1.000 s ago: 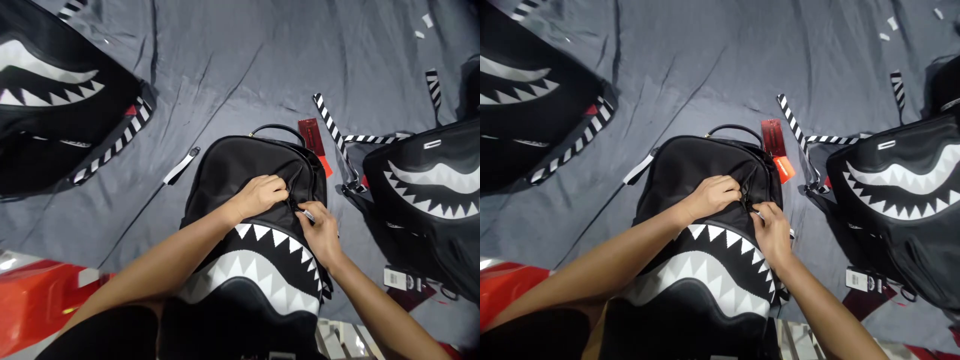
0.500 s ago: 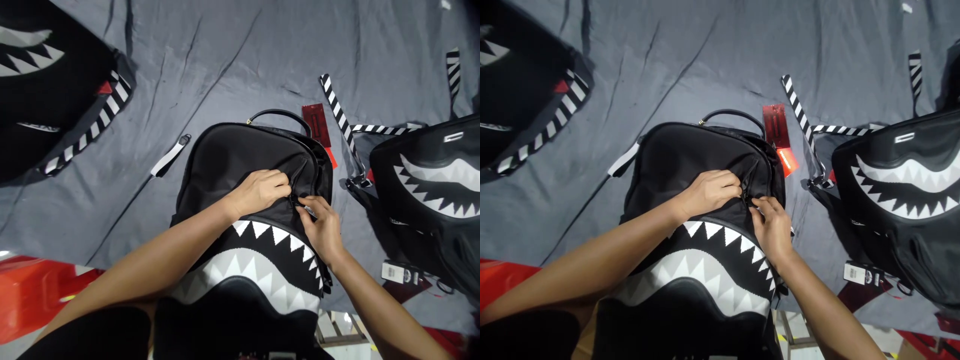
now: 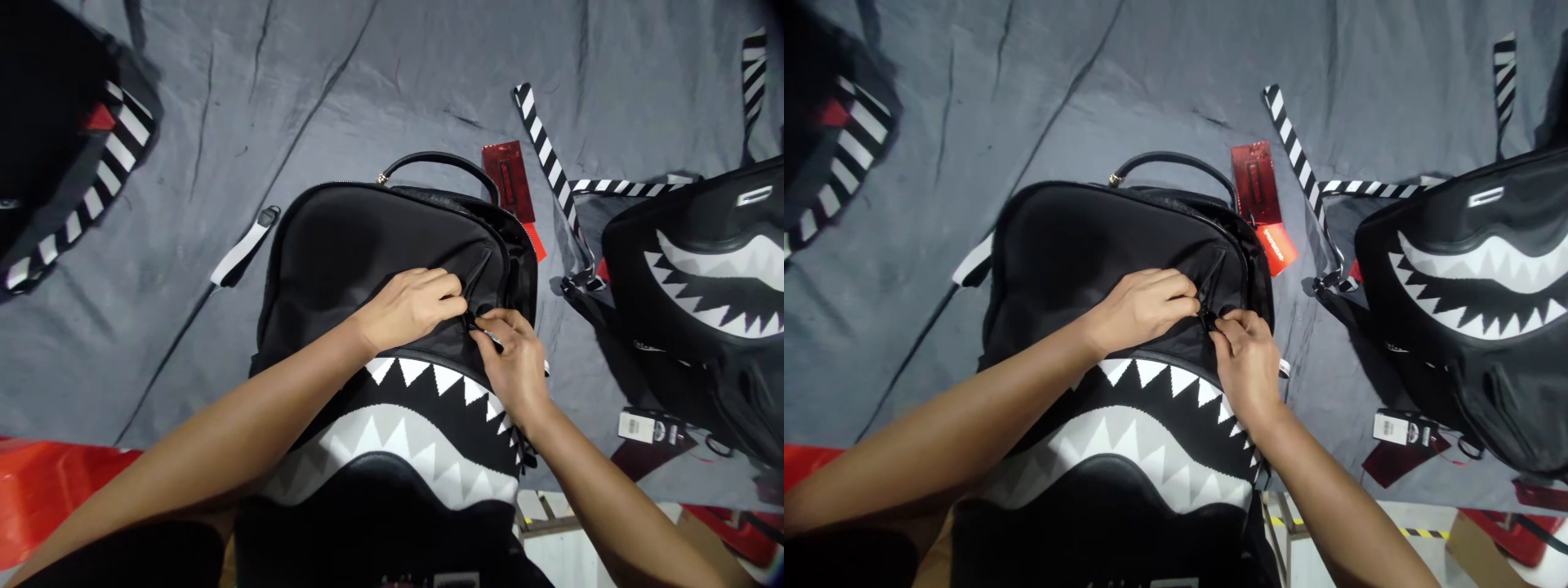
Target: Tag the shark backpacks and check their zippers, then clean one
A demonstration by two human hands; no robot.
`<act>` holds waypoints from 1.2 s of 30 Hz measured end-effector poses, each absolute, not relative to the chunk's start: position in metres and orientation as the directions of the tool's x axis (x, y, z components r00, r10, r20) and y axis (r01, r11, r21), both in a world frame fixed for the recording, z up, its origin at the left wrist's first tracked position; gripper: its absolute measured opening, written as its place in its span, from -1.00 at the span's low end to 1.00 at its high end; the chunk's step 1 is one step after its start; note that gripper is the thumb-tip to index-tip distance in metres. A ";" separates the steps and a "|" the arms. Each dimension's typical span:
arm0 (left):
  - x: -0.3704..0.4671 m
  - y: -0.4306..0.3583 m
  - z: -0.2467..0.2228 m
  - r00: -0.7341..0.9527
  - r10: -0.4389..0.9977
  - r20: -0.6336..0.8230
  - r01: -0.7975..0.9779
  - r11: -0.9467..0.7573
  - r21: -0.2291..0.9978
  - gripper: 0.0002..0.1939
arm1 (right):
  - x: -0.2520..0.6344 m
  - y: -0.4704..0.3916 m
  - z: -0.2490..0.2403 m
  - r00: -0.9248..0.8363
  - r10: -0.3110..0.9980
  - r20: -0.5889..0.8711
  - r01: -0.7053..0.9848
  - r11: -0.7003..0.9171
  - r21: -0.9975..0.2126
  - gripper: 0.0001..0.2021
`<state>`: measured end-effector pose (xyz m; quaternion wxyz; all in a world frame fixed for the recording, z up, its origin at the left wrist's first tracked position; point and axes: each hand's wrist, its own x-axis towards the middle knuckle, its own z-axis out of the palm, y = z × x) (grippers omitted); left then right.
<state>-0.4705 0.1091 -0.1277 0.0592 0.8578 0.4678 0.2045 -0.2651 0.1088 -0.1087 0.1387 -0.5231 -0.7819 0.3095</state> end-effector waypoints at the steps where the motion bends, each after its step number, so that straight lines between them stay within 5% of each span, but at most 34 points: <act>1: -0.470 0.109 -0.127 0.490 0.827 0.275 0.778 -0.557 0.291 -0.80 | -0.265 0.109 -0.110 -0.419 0.900 -0.119 0.734 0.259 -0.627 -0.84; 10: -0.469 0.109 -0.128 0.469 0.843 0.263 0.791 -0.533 0.299 -0.74 | -0.264 0.109 -0.118 -0.426 0.901 -0.080 0.696 0.270 -0.666 -0.85; 17: -0.472 0.110 -0.133 0.448 0.846 0.291 0.771 -0.530 0.354 -0.76 | -0.259 0.107 -0.118 -0.366 0.930 -0.020 0.545 0.197 -0.815 -0.92; 25: -0.473 0.109 -0.134 0.453 0.847 0.278 0.776 -0.528 0.346 -0.78 | -0.261 0.107 -0.117 -0.322 0.947 0.001 0.558 0.191 -0.807 -0.94; 36: -0.473 0.107 -0.136 0.467 0.837 0.287 0.765 -0.545 0.345 -0.79 | -0.260 0.108 -0.123 -0.499 0.865 -0.049 0.628 0.323 -0.708 -0.79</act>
